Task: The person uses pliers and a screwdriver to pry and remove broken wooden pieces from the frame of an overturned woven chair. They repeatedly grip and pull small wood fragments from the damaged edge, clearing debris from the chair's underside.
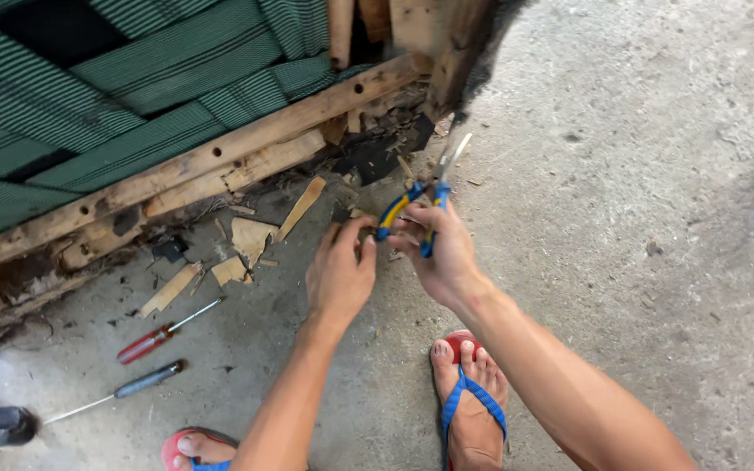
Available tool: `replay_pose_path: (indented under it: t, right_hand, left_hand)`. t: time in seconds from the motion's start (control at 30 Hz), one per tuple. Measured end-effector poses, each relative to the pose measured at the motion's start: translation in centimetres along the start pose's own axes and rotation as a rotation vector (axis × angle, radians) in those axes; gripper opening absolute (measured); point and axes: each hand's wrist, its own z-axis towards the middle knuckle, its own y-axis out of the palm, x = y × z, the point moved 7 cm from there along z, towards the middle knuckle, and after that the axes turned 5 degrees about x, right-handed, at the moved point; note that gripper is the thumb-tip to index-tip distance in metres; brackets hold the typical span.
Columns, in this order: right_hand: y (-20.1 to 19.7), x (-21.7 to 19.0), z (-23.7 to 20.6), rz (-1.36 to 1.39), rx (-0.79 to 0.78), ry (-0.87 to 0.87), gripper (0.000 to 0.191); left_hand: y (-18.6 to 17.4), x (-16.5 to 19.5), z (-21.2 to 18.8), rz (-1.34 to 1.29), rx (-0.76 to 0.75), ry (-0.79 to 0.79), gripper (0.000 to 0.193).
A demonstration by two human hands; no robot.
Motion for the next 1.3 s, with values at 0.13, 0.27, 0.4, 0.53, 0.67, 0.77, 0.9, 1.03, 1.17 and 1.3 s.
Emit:
replay_pose_path:
  t: [0.13, 0.27, 0.4, 0.53, 0.67, 0.77, 0.9, 1.03, 1.17, 1.3]
  right_hand:
    - [1.0, 0.1, 0.3, -0.027, -0.019, -0.008, 0.044]
    - [1.8, -1.1, 0.5, 0.011, -0.110, 0.019, 0.049]
    - [2.1, -1.9, 0.1, 0.037, -0.152, 0.035, 0.055]
    - [2.2, -2.3, -0.8, 0.062, -0.178, -0.003, 0.054]
    - [1.8, -0.7, -1.8, 0.115, -0.168, 0.118, 0.052]
    - [1.9, 0.9, -2.3, 0.128, -0.177, 0.205, 0.046]
    - [2.6, 1.3, -2.1, 0.150, -0.185, 0.219, 0.044]
    - [3.8, -1.3, -1.4, 0.162, -0.247, 0.128, 0.041]
    - [4.0, -4.7, -1.0, 0.170, -0.274, 0.043, 0.041]
    - [3.2, -5.5, -1.2, 0.125, -0.184, 0.035, 0.044]
  left_hand:
    - [-0.6, 0.6, 0.4, -0.027, 0.051, 0.057, 0.031]
    - [0.1, 0.4, 0.3, -0.041, 0.047, 0.084, 0.033]
    - [0.4, 0.5, -0.1, -0.016, 0.054, 0.076, 0.030]
    - [0.1, 1.0, -0.4, -0.081, 0.063, 0.082, 0.031]
    - [-0.6, 1.2, -0.5, -0.149, 0.114, 0.097, 0.032]
    - [-1.0, 0.9, -0.4, -0.176, 0.155, 0.104, 0.033]
    - [-1.5, 0.5, -0.4, -0.181, 0.209, 0.136, 0.032]
    - [-1.1, 0.1, -0.5, -0.166, 0.195, 0.103, 0.033]
    - [-0.7, 0.9, -0.9, -0.171, 0.216, 0.148, 0.033]
    - [-0.4, 1.5, -1.0, -0.163, 0.200, 0.100, 0.044]
